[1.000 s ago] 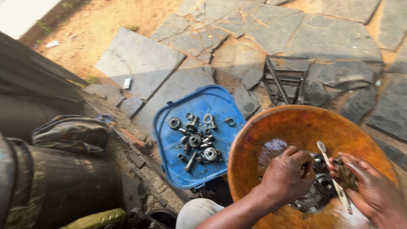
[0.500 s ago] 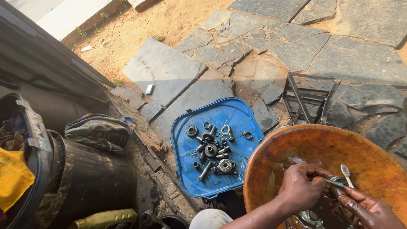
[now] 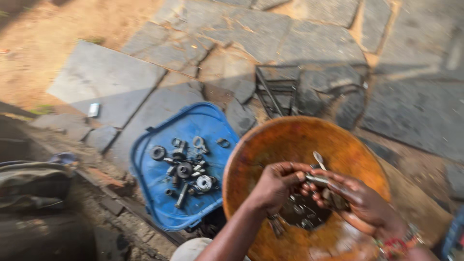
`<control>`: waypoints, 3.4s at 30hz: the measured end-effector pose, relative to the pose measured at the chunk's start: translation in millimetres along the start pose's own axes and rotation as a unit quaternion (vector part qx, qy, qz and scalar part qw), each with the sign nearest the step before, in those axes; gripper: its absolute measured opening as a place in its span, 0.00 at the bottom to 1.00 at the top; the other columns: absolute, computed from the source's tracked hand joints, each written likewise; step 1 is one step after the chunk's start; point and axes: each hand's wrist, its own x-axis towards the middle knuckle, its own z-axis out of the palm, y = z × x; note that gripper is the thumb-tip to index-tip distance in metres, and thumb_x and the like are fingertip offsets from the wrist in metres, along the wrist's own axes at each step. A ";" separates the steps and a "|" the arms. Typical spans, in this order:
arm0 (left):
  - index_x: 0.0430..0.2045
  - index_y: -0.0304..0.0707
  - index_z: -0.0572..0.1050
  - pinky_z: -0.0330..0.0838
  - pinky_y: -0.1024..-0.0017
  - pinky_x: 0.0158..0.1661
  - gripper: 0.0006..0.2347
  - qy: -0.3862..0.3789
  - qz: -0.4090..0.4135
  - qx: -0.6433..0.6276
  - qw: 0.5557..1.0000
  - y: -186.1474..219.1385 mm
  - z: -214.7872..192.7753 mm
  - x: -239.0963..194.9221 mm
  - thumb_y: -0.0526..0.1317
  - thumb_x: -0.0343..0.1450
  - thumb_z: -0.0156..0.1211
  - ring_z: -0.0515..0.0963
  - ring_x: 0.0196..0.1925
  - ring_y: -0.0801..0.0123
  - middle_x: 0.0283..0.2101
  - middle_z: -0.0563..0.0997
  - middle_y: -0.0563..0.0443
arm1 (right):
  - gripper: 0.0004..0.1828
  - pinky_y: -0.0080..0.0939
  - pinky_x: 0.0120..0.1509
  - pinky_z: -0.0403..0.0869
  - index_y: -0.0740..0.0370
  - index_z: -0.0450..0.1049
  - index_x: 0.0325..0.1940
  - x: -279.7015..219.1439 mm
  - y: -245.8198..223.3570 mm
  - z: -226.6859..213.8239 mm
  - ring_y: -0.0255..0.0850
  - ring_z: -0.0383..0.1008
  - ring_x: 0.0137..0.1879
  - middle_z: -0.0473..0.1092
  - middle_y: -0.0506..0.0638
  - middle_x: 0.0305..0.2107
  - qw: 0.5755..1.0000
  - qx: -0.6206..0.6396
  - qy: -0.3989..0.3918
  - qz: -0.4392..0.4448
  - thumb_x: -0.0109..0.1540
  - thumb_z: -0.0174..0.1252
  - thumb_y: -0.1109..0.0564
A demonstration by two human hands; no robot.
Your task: The person cleans various mechanical parts, including bearings and bolts, by scrubbing them with a toothbrush in a bowl of liquid. The person picks up parts from a blue tray, scrubs them in the bowl, and places them back on the tray.
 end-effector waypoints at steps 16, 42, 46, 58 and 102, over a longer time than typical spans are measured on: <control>0.49 0.34 0.79 0.78 0.67 0.47 0.21 0.020 0.165 0.495 0.853 31.8 48.6 -30.1 0.31 0.60 0.76 0.81 0.48 0.64 0.48 0.81 0.45 | 0.22 0.38 0.37 0.73 0.67 0.78 0.52 0.2 9.5 6.7 0.35 0.73 0.34 0.76 0.50 0.32 0.984 -0.123 0.131 0.009 0.67 0.56 0.45; 0.41 0.40 0.82 0.79 0.66 0.48 0.13 0.499 -0.008 0.619 0.607 157.7 -197.9 -136.6 0.29 0.64 0.65 0.87 0.43 0.62 0.42 0.87 0.44 | 0.32 0.43 0.53 0.83 0.45 0.75 0.63 22.2 54.1 4.1 0.40 0.85 0.37 0.75 0.50 0.54 0.538 -0.834 0.107 0.053 0.54 0.68 0.44; 0.37 0.39 0.84 0.80 0.64 0.47 0.13 0.559 -0.067 0.590 0.579 131.6 -297.6 -145.5 0.33 0.60 0.69 0.87 0.43 0.57 0.39 0.86 0.39 | 0.30 0.43 0.58 0.83 0.43 0.73 0.65 20.4 43.7 15.4 0.43 0.85 0.45 0.79 0.50 0.49 0.531 -0.830 0.118 0.123 0.58 0.66 0.45; 0.41 0.37 0.83 0.76 0.64 0.50 0.18 0.536 -0.047 0.622 0.568 121.8 -308.4 -150.8 0.41 0.59 0.77 0.85 0.46 0.57 0.43 0.85 0.41 | 0.16 0.57 0.57 0.76 0.54 0.82 0.48 -0.7 -14.5 18.5 0.58 0.80 0.48 0.80 0.63 0.37 0.600 -0.768 0.212 0.066 0.57 0.65 0.52; 0.49 0.29 0.71 0.85 0.57 0.46 0.16 0.178 -0.101 0.518 0.831 9.5 39.3 -0.9 0.38 0.71 0.63 0.83 0.46 0.54 0.47 0.78 0.41 | 0.11 0.46 0.39 0.78 0.64 0.76 0.37 -12.8 -32.8 21.9 0.45 0.81 0.32 0.78 0.57 0.27 0.695 -0.642 0.322 -0.039 0.58 0.67 0.55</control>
